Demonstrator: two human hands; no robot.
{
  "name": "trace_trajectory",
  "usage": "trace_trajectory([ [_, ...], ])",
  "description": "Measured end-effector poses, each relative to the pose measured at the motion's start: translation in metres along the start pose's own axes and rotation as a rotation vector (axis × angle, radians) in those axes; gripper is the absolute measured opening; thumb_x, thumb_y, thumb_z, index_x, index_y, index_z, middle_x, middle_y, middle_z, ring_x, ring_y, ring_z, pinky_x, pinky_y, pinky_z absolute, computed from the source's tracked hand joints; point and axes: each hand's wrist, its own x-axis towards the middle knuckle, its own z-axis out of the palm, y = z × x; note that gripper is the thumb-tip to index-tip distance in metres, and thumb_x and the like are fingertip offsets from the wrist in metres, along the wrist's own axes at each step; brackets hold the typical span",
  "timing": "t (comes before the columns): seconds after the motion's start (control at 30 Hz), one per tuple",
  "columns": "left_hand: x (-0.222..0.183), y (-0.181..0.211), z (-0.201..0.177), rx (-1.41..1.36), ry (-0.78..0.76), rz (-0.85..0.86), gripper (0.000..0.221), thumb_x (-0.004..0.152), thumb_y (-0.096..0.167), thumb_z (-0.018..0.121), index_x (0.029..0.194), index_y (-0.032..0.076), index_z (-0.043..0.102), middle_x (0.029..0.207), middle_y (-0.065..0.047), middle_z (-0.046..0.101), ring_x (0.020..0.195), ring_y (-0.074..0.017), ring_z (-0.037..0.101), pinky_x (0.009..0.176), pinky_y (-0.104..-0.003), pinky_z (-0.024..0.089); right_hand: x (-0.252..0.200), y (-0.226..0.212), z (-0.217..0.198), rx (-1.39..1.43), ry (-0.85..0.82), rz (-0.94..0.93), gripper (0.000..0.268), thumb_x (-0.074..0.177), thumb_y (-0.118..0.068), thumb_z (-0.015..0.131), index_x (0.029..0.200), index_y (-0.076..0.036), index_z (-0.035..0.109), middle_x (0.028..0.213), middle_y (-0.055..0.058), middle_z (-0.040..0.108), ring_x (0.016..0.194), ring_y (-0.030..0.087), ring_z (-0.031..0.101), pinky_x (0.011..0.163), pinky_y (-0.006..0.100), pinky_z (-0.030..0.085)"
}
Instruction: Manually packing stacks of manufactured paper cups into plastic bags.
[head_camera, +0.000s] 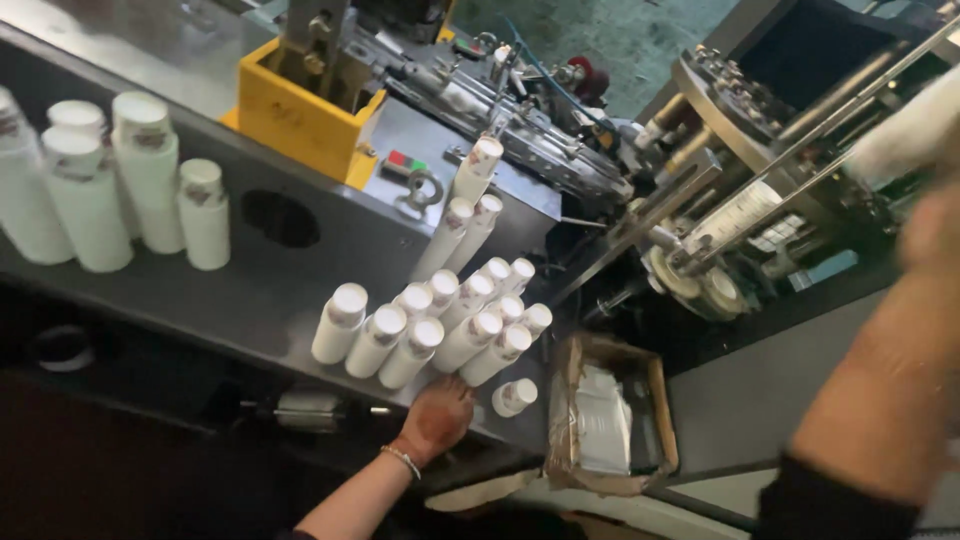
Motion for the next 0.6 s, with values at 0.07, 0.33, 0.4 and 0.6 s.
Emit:
trace_trajectory([
  [0.07,-0.005,-0.005,0.006,-0.019,0.038,0.000,0.009,0.083,0.011,0.062,0.087,0.005,0.068,0.088,-0.012,0.067,0.088,-0.0319,0.065,0.081,-0.044,0.052,-0.053,-0.034,0.049,-0.025,-0.044,-0.037,0.071,0.099,-0.032,0.073,0.151,0.003,0.041,0.141,0.015,0.057,0.132,0.024,0.057,0.115,0.040,0.046],
  [0.33,0.005,-0.006,-0.067,-1.223,-0.149,-0.728,0.044,0.103,0.040,0.052,0.094,0.002,0.074,0.086,-0.011,0.077,0.081,-0.0251,0.075,0.076,-0.038,0.061,-0.330,-0.010,0.148,0.419,-0.415,0.536,0.067,0.085,-0.016,0.076,0.144,0.001,0.048,0.133,0.011,0.062,0.122,0.021,0.062,0.103,0.037,0.051],
  [0.4,0.021,0.014,-0.125,-1.376,0.034,-0.666,0.048,0.103,0.044,0.050,0.098,0.003,0.074,0.090,-0.010,0.078,0.084,-0.0230,0.075,0.079,-0.037,0.062,-0.365,0.011,0.178,0.588,-0.534,0.789,0.067,0.079,-0.008,0.077,0.140,0.000,0.051,0.129,0.010,0.065,0.118,0.021,0.065,0.097,0.037,0.054],
  [0.6,0.010,0.009,-0.156,-1.166,0.334,-0.569,0.050,0.101,0.049,0.054,0.110,0.004,0.073,0.097,-0.010,0.077,0.089,-0.0193,0.073,0.082,-0.034,0.059,-0.392,0.041,0.203,0.564,-0.616,1.214,0.046,0.083,-0.008,0.073,0.127,0.001,0.065,0.113,0.013,0.071,0.100,0.026,0.067,0.084,0.044,0.056],
])
